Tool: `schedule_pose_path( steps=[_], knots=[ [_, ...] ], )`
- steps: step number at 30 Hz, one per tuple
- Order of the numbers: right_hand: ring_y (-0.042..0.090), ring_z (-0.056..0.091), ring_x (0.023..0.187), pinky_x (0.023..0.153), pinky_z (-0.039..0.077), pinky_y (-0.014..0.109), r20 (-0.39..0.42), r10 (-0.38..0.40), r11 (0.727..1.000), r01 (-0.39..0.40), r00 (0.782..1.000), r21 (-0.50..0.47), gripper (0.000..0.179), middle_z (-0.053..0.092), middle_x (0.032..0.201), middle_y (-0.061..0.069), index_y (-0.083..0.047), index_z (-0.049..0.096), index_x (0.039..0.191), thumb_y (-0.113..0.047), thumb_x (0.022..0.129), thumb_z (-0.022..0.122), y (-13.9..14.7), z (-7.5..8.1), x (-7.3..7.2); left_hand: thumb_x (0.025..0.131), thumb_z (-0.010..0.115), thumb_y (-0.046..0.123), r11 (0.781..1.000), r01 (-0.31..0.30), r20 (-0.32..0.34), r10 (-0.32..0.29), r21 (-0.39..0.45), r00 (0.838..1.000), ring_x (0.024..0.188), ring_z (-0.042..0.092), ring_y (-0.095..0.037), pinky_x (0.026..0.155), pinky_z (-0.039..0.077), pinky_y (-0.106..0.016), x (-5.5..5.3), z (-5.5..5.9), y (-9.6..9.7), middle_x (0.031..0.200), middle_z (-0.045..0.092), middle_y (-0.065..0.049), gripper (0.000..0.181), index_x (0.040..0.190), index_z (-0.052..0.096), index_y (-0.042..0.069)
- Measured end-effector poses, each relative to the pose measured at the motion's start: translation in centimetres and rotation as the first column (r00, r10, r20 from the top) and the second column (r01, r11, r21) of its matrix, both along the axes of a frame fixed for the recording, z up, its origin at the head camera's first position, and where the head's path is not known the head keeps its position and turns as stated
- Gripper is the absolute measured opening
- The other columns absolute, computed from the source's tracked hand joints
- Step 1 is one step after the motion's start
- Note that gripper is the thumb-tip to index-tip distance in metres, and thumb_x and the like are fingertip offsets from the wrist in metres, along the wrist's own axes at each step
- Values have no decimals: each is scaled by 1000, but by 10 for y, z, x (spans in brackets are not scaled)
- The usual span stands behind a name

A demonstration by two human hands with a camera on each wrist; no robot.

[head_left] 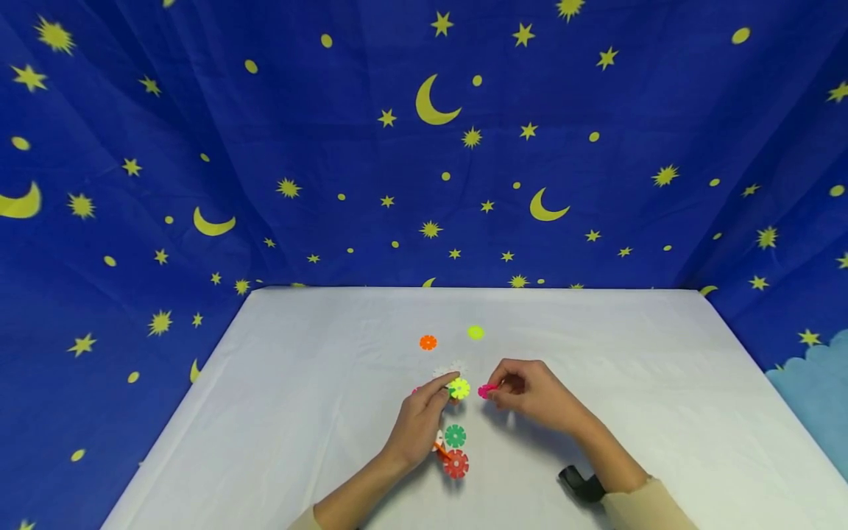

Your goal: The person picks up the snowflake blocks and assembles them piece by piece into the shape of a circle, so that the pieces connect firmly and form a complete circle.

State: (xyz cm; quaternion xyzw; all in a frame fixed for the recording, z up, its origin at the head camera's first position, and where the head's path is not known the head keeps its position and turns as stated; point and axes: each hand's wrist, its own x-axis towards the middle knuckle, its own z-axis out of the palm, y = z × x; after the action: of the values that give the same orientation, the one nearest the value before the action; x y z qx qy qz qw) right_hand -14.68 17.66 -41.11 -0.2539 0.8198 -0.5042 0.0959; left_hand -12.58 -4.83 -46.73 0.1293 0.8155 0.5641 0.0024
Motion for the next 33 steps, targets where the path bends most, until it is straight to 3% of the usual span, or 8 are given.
schedule_pose_path(
  steps=[6, 11, 13, 19, 23, 26, 30, 33],
  knots=[
    [19, 64, 70, 60, 53, 29, -61, -14, 999, 17, 998, 42, 12, 70, 86, 7, -8, 66, 88, 3, 84, 69, -4, -18, -4, 103, 41, 21, 1000, 11, 0, -11, -11, 1000, 80, 53, -16, 82, 41, -34, 0, 0, 0, 95, 62, 5, 35, 132, 60, 20],
    [14, 62, 73, 63, 53, 28, -114, -7, 999, 13, 993, 51, 12, 69, 89, -5, -17, 67, 89, -7, 86, 72, -3, -32, -9, 103, 42, 22, 1000, 23, 9, -22, -17, 1000, 70, 49, -13, 81, 41, -33, 1, -1, 0, 79, 53, 1, 34, 132, 60, 20],
    [12, 62, 74, 65, 53, 28, -133, -2, 999, 8, 991, 49, 11, 68, 89, -8, -20, 68, 90, -11, 86, 72, -3, -34, -10, 103, 42, 23, 999, 27, 17, -27, -20, 999, 63, 45, -13, 80, 41, -33, 1, -1, 0, 73, 48, -2, 34, 131, 60, 20],
    [9, 61, 74, 66, 53, 27, -180, -8, 998, 18, 984, 53, 10, 67, 88, -2, -22, 68, 91, -14, 87, 73, -6, -34, -8, 103, 43, 23, 999, 41, 30, -41, -12, 999, 58, 45, -10, 72, 43, -31, 2, 1, 1, 77, 53, -9, 34, 131, 60, 21],
    [8, 60, 73, 65, 53, 27, -223, -21, 997, 36, 975, 64, 13, 65, 85, -9, -22, 68, 90, -11, 85, 74, -9, -33, -6, 103, 42, 23, 999, 51, 36, -50, -15, 998, 54, 43, -8, 69, 43, -30, 2, 2, 0, 78, 53, -13, 34, 132, 59, 21],
    [6, 60, 72, 65, 53, 26, -255, -27, 997, 44, 967, 64, 14, 64, 85, -10, -22, 68, 88, -9, 85, 74, -11, -34, -6, 103, 41, 23, 998, 52, 23, -51, -20, 998, 58, 45, -10, 75, 43, -31, 2, 1, 0, 83, 56, -7, 34, 132, 59, 21],
    [5, 60, 73, 64, 53, 25, -301, -23, 998, 40, 953, 50, 14, 64, 86, -8, -19, 68, 88, -7, 84, 74, -13, -35, -5, 104, 39, 22, 998, 66, -12, -66, -15, 998, 79, 54, -16, 83, 42, -34, 1, -1, 1, 97, 61, 3, 35, 133, 58, 18],
    [6, 60, 72, 63, 53, 24, -335, -20, 998, 37, 942, 44, 14, 63, 85, -10, -17, 69, 87, -4, 83, 75, -13, -35, -5, 104, 38, 20, 996, 89, -25, -89, -10, 996, 91, 56, -21, 85, 42, -34, 1, -2, 3, 98, 62, 2, 35, 133, 57, 15]
  ],
)
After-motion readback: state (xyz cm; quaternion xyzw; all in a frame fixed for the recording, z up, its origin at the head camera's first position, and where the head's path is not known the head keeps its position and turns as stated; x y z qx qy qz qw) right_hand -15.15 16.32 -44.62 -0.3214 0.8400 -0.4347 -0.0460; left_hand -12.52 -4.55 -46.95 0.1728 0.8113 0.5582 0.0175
